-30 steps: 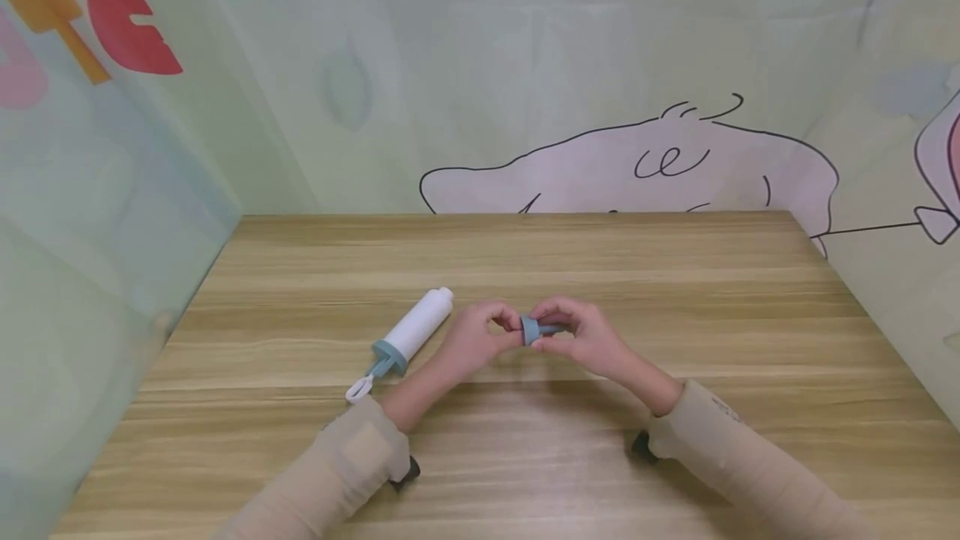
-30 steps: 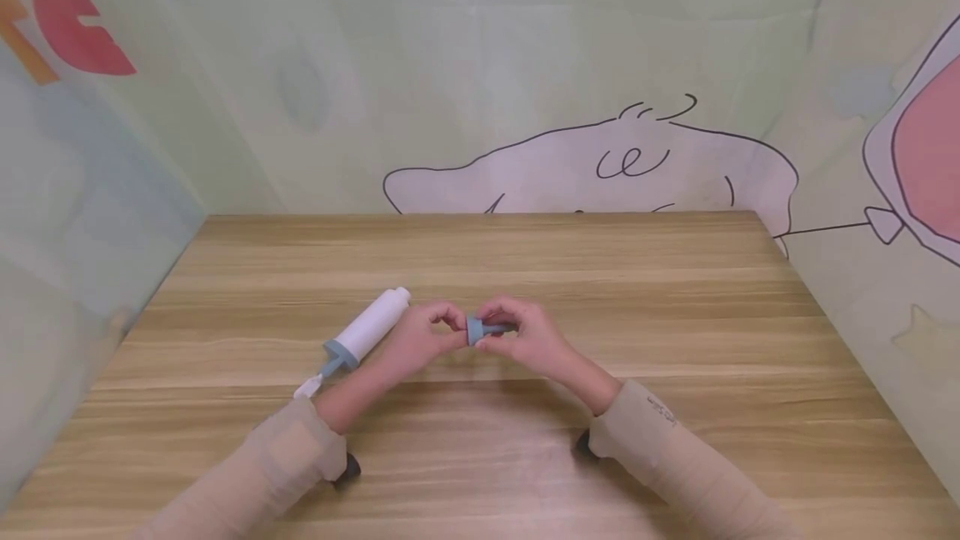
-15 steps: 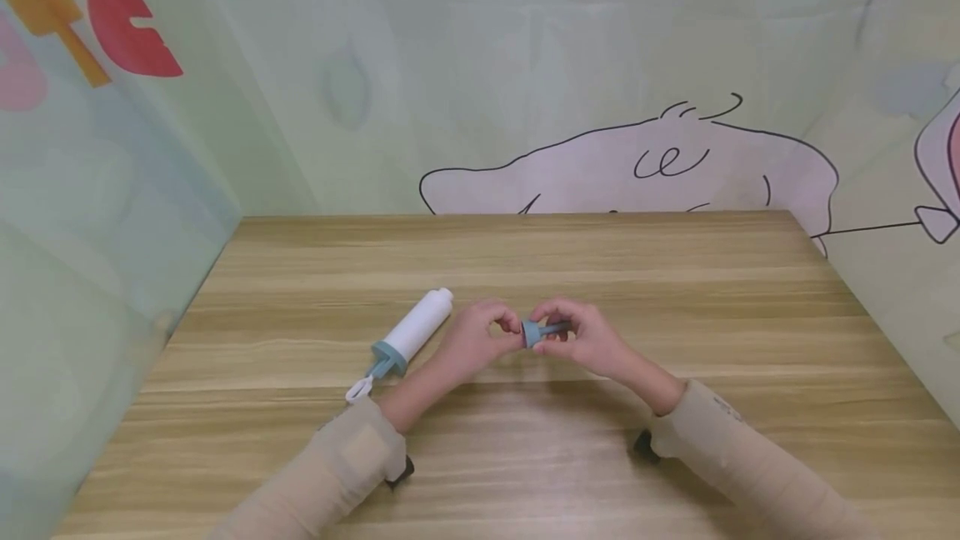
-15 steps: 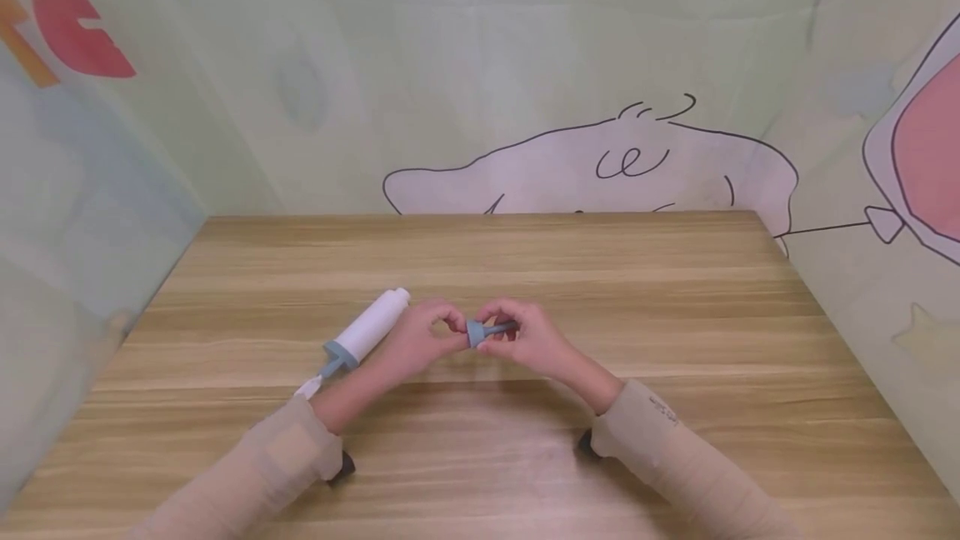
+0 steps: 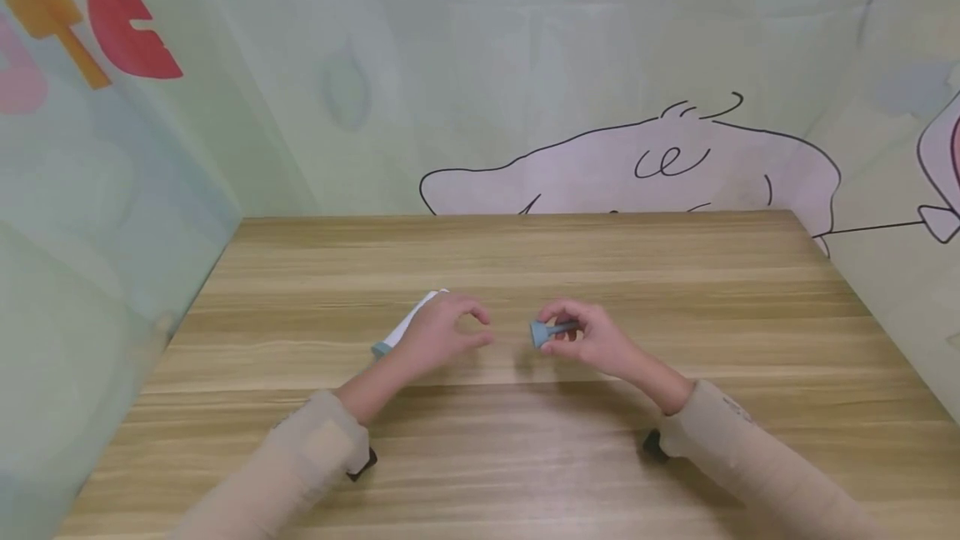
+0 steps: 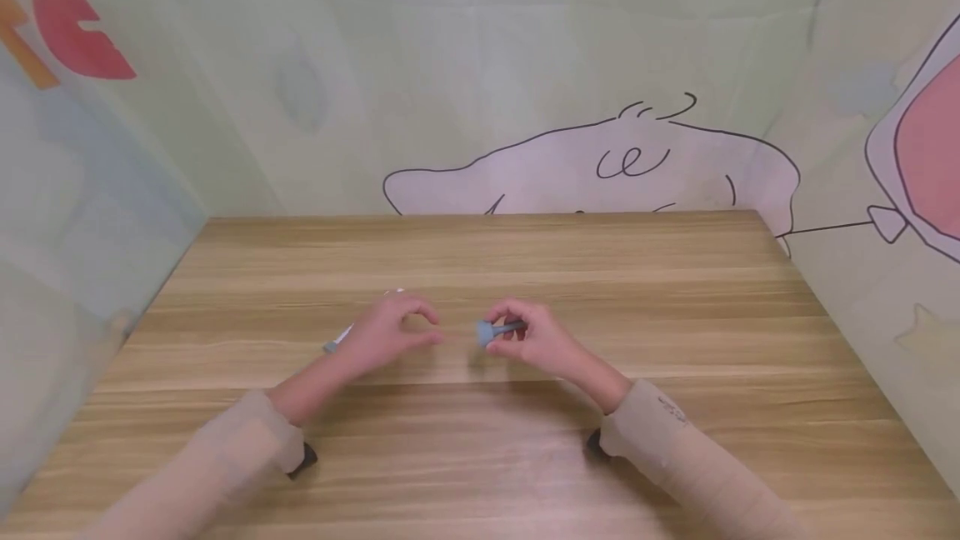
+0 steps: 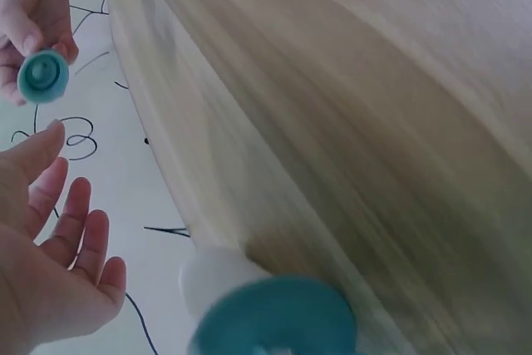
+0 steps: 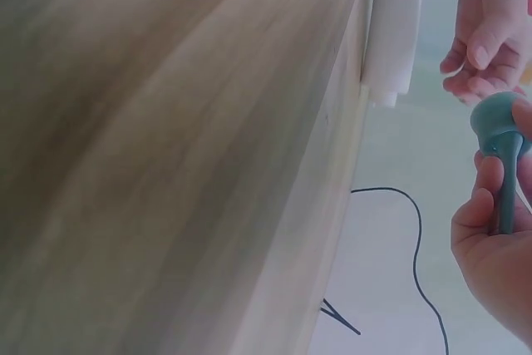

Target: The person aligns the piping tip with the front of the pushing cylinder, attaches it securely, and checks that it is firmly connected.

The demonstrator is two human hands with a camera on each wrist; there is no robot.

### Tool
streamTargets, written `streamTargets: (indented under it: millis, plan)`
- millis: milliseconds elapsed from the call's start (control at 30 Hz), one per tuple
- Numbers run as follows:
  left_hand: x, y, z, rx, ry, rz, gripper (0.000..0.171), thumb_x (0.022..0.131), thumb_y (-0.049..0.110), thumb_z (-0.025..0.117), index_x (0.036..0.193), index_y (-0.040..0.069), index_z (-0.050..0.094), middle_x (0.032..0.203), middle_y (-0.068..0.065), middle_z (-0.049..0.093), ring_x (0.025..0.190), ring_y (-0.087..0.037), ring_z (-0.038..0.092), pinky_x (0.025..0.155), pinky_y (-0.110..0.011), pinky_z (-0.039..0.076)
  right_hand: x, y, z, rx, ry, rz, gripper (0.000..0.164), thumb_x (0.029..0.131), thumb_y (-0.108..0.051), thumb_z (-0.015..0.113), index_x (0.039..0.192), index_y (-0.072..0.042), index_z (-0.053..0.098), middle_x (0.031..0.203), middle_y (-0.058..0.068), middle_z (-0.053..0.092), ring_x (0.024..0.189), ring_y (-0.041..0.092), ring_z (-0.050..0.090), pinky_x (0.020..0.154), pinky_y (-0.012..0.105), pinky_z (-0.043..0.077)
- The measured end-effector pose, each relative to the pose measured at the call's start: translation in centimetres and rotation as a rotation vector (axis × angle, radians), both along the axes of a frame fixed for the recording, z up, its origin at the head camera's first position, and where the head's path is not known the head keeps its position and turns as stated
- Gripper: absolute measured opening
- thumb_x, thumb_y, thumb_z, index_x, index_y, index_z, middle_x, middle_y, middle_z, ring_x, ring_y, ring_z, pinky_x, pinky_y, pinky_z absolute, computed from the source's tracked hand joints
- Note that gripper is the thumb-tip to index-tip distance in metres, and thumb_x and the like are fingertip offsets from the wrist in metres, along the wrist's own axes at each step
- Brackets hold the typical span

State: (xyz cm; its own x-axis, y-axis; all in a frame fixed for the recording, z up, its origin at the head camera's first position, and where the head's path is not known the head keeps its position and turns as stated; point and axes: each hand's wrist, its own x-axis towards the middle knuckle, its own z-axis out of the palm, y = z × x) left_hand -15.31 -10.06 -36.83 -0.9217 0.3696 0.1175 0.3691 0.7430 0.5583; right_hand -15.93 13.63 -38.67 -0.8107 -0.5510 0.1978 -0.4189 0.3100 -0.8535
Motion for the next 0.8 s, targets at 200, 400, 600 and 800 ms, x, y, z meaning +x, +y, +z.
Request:
streamTargets:
  millis: [200,400,600,800]
  plan:
    - [-0.4,-1.6,0.2,-0.009,-0.066,-0.003,0.024,0.075,0.024,0.069,0.094,0.01,0.066,0.106,-0.005,0.063,0.105,-0.024,0.053,0.091,-0.04,0.04,0.0,0.3,0.2,0.019,-0.004,-0.01,0.026,0.073,-0.005,0.069,0.096,-0.005,0.058,0.079,0.008,0.059,0.065,0.009,0.048,0.057,0.02,0.042]
    - [-0.8,-3.0,0.3,-0.044,-0.096,-0.004,0.03,0.077,0.022,0.067,0.103,0.007,0.063,0.105,-0.007,0.062,0.102,-0.024,0.054,0.088,-0.04,0.043,0.0,0.5,0.2,0.015,-0.002,-0.003,0.026,0.074,-0.006,0.069,0.097,-0.005,0.057,0.078,0.01,0.059,0.066,0.009,0.048,0.058,0.02,0.042]
    - [-1.4,-4.4,0.2,-0.046,-0.115,0.035,0.036,0.076,0.023,0.068,0.107,0.005,0.061,0.105,-0.01,0.062,0.101,-0.026,0.054,0.087,-0.04,0.043,0.0,0.6,0.2,0.021,-0.008,-0.006,0.026,0.074,-0.006,0.069,0.097,-0.005,0.057,0.079,0.011,0.059,0.066,0.008,0.048,0.058,0.021,0.042]
    - [-1.9,-5.4,0.2,-0.082,-0.115,0.072,0.035,0.076,0.02,0.068,0.107,0.005,0.06,0.109,-0.012,0.061,0.102,-0.028,0.054,0.086,-0.042,0.043,-0.1,0.7,0.1,0.017,-0.019,-0.007,0.025,0.074,-0.006,0.069,0.097,-0.004,0.057,0.079,0.013,0.059,0.066,0.009,0.048,0.059,0.021,0.042]
